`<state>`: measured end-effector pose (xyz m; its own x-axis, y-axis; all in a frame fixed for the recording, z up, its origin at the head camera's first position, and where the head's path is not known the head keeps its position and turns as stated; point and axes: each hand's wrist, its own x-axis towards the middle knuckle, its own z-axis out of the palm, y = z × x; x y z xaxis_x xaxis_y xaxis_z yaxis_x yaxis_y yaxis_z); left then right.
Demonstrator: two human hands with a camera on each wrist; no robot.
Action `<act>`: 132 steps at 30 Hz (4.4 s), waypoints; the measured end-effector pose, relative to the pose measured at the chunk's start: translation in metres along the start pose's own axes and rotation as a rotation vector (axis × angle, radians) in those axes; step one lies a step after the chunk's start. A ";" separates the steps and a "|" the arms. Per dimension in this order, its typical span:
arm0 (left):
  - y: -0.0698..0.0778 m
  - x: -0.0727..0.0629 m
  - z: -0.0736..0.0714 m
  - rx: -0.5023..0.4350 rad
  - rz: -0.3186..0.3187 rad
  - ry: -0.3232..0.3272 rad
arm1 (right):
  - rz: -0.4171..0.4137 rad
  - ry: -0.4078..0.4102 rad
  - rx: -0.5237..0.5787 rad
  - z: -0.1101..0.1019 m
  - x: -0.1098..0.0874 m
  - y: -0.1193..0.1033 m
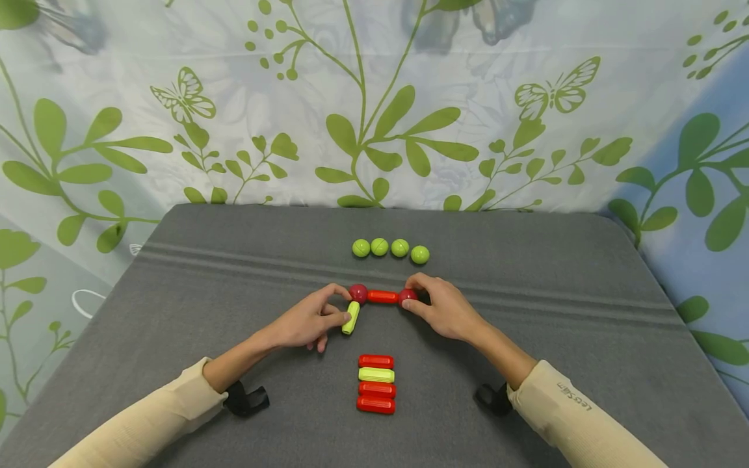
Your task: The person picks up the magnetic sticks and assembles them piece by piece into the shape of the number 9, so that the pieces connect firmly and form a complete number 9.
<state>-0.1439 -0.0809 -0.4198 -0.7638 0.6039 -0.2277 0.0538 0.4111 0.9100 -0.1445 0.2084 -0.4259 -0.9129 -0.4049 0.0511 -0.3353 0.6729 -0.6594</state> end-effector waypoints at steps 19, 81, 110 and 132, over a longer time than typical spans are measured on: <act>0.000 0.003 0.005 -0.026 -0.017 0.014 | -0.009 0.001 -0.007 -0.001 -0.001 0.000; 0.003 0.008 -0.004 0.150 0.007 0.111 | -0.023 0.000 0.004 -0.002 0.000 0.001; 0.017 0.078 -0.028 0.281 0.102 0.437 | -0.010 -0.001 -0.009 -0.001 -0.001 0.000; 0.004 0.106 -0.031 0.340 -0.032 0.389 | -0.005 0.005 0.001 -0.001 0.000 0.002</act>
<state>-0.2450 -0.0363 -0.4298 -0.9477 0.3155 -0.0486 0.1835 0.6631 0.7257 -0.1449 0.2099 -0.4265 -0.9124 -0.4052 0.0576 -0.3393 0.6701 -0.6602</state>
